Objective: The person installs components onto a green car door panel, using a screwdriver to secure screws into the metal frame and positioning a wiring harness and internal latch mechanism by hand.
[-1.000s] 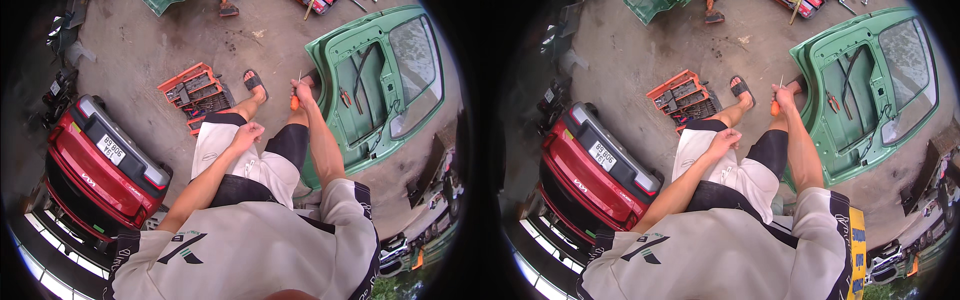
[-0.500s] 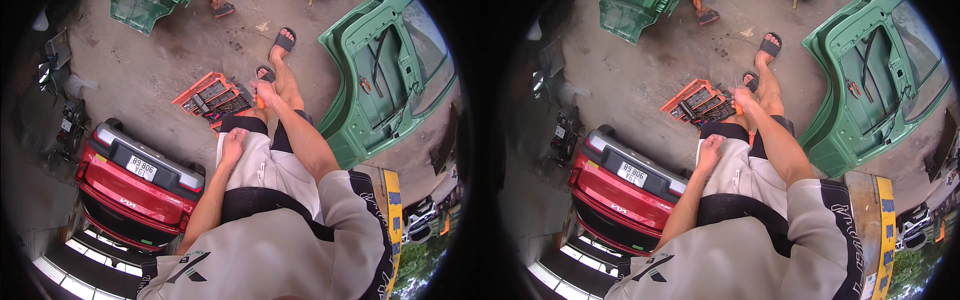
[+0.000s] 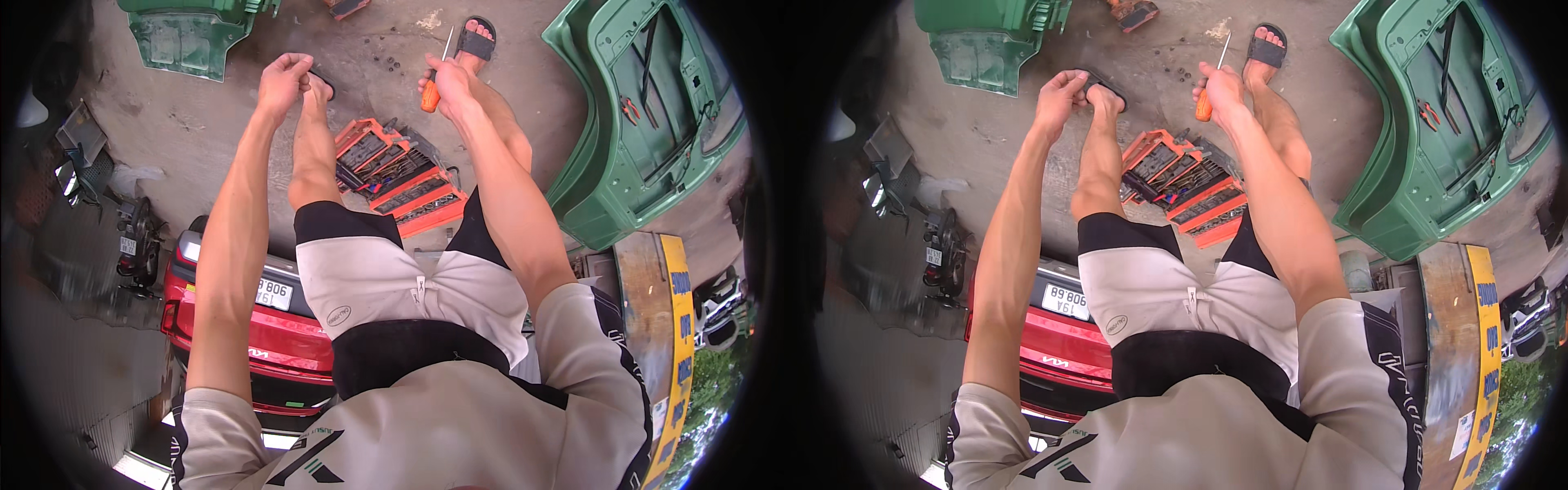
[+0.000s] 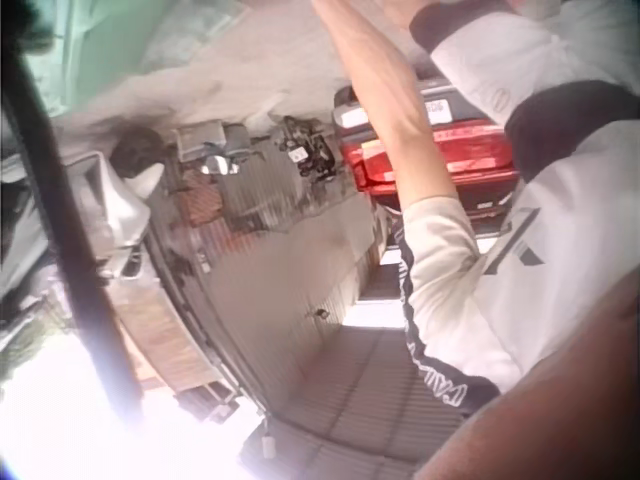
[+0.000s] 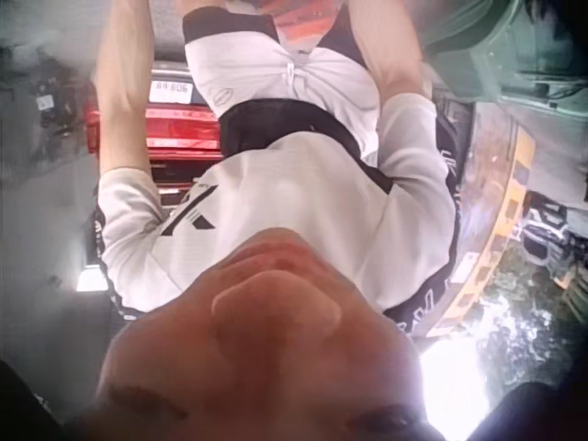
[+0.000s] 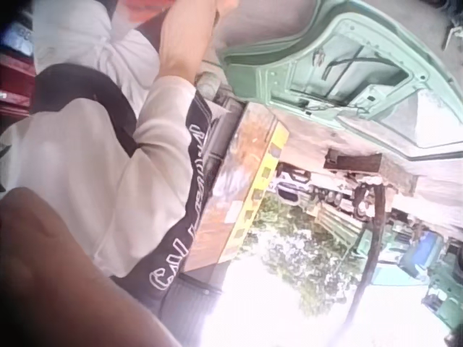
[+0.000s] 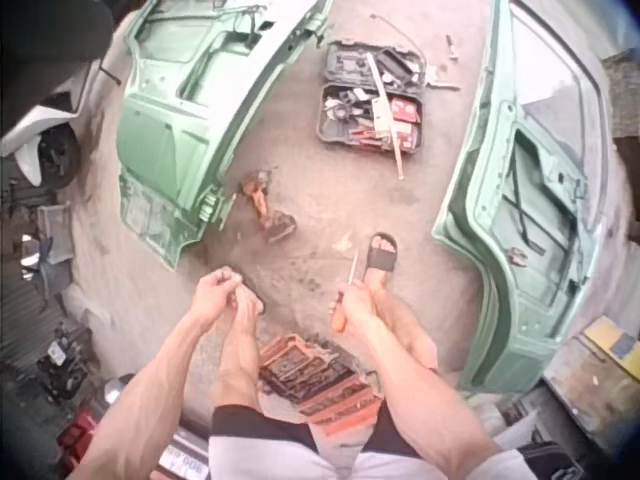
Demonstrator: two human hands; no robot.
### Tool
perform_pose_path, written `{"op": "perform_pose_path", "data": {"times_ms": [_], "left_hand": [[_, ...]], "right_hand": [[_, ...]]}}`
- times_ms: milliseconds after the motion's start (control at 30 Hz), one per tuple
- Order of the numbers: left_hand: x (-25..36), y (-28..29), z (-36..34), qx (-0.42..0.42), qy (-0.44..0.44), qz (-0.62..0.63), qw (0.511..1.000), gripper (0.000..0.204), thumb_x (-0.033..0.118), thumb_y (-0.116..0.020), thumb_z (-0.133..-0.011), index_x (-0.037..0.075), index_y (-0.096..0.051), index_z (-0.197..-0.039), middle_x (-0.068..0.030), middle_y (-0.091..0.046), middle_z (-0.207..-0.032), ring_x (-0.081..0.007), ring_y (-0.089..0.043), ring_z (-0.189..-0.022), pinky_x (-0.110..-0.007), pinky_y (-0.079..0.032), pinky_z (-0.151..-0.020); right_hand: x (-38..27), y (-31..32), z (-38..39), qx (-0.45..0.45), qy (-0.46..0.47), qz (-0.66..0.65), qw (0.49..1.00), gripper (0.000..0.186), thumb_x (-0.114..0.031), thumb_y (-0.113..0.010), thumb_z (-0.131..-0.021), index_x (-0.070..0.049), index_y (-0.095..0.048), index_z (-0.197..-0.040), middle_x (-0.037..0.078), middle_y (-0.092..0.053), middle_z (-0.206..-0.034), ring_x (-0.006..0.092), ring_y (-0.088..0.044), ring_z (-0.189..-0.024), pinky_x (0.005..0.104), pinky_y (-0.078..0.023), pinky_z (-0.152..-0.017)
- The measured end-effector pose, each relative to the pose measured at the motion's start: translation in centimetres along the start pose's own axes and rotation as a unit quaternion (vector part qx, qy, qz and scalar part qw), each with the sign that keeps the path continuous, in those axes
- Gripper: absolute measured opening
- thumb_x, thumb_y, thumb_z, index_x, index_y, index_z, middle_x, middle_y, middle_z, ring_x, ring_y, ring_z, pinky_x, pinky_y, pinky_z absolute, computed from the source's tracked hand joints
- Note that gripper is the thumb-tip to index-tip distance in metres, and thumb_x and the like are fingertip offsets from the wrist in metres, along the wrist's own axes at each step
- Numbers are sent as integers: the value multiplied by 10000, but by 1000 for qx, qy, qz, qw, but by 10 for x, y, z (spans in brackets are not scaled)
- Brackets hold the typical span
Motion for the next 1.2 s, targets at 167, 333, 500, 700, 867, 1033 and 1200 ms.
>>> {"op": "perform_pose_path", "data": {"times_ms": [167, 333, 500, 700, 867, 1033, 1200], "left_hand": [[-4, 23, -98, -36, -7, -102, 994, 210, 209, -717, -963, 30, -688, -1069, 22, -611, -757, -80, -553, -664, -258, -495, -638], [-30, -24, -142, -150, -52, -233, 959, 230, 206, -716, -961, 19, -680, -1090, 5, -637, -789, -78, -578, -695, -262, -503, -673], [-104, -38, -185, -187, -51, -203, 960, 234, 209, -713, -956, 28, -692, -1102, -17, -705, -877, -82, -619, -757, -260, -506, -724], [-225, -94, -248, -113, -97, -349, 925, 192, 175, -726, -899, 63, -730, -1055, -92, -748, -1017, -219, -706, -896, -362, -549, -829], [-253, -182, -252, -116, -260, -394, 874, 296, 178, -736, -882, 91, -689, -1160, -137, -646, -1227, -339, -660, -1118, -455, -538, -957], [-272, -215, -266, -72, -225, -496, 836, 388, 227, -776, -857, 99, -641, -1198, -145, -591, -1223, -384, -636, -1120, -502, -524, -922], [-279, -226, -269, -67, -217, -504, 833, 379, 237, -775, -858, 89, -628, -1174, -149, -588, -1177, -397, -633, -1102, -513, -531, -889]], "right_hand": [[-60, -54, -14, -35, 226, 47, 972, 217, -246, -626, -1018, -44, -589, -1089, 43, -591, -827, 164, -626, -685, 329, -546, -639], [10, -35, -34, 61, 307, -23, 949, 217, -241, -641, -1014, -38, -619, -1087, 32, -599, -806, 138, -612, -644, 299, -517, -608], [94, -40, -50, 157, 173, 73, 970, 182, -228, -689, -965, -54, -642, -995, -13, -568, -686, 93, -578, -565, 280, -443, -531], [79, -17, -54, 182, 214, 57, 958, 144, -204, -675, -977, -69, -633, -1002, -26, -567, -697, 83, -565, -586, 266, -434, -551], [81, 10, -53, 219, 200, 50, 954, 117, -178, -666, -990, -73, -625, -1024, -26, -578, -748, 69, -566, -606, 242, -441, -570], [71, 17, -46, 183, 159, 53, 969, 113, -162, -667, -996, -68, -626, -1045, -29, -564, -765, 61, -561, -607, 227, -441, -567], [53, 22, -37, 160, 121, 65, 978, 121, -159, -669, -997, -62, -621, -1052, -35, -560, -765, 54, -549, -612, 221, -438, -557]]}}
Point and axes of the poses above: each hand's wrist, its own z-axis away from the middle knuckle, its own y-axis out of the back of the hand, x = y × z, the point moved 3 cm from there along -z, towards the middle knuckle
